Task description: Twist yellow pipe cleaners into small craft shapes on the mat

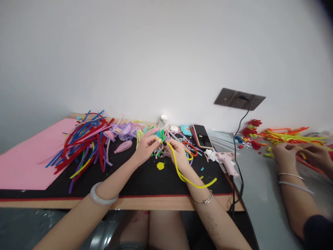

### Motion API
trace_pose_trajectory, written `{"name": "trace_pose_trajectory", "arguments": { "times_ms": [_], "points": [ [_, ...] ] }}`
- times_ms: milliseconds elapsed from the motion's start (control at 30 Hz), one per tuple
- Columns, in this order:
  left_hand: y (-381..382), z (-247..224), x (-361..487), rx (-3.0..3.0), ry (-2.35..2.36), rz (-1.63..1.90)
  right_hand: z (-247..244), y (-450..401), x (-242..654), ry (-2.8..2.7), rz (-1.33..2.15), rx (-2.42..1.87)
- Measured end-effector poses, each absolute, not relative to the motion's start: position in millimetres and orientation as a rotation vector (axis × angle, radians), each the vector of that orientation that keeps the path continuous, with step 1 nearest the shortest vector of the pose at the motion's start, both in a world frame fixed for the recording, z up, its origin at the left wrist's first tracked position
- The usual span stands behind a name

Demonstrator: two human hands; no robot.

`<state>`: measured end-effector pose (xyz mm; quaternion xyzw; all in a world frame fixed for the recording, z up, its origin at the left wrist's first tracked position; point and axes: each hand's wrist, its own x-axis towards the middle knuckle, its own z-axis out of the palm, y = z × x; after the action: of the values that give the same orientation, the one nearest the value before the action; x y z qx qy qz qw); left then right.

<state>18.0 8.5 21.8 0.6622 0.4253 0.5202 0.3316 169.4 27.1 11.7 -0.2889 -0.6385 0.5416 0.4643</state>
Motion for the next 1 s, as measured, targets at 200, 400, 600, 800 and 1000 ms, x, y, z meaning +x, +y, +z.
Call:
{"name": "trace_pose_trajectory", "arguments": {
  "times_ms": [200, 400, 600, 800, 1000],
  "points": [
    [7, 22, 20, 1.869, 1.132, 1.363, 13, 30, 169, -1.349, 1.583, -0.666],
    [8, 22, 18, 1.863, 1.087, 1.286, 17, 30, 175, -1.471, 1.515, -0.737],
    [14, 20, 9, 1.631, 0.914, 0.988, 28, 32, 186, -2.074, 0.93, -0.678],
    [14, 15, 9, 1.275, 0.8, 0.84, 32, 32, 187, -2.164, 0.849, -0.698],
    [12, 20, 12, 1.714, 1.009, 1.03, 24, 34, 182, -1.854, 1.202, -0.817]
  ]
}}
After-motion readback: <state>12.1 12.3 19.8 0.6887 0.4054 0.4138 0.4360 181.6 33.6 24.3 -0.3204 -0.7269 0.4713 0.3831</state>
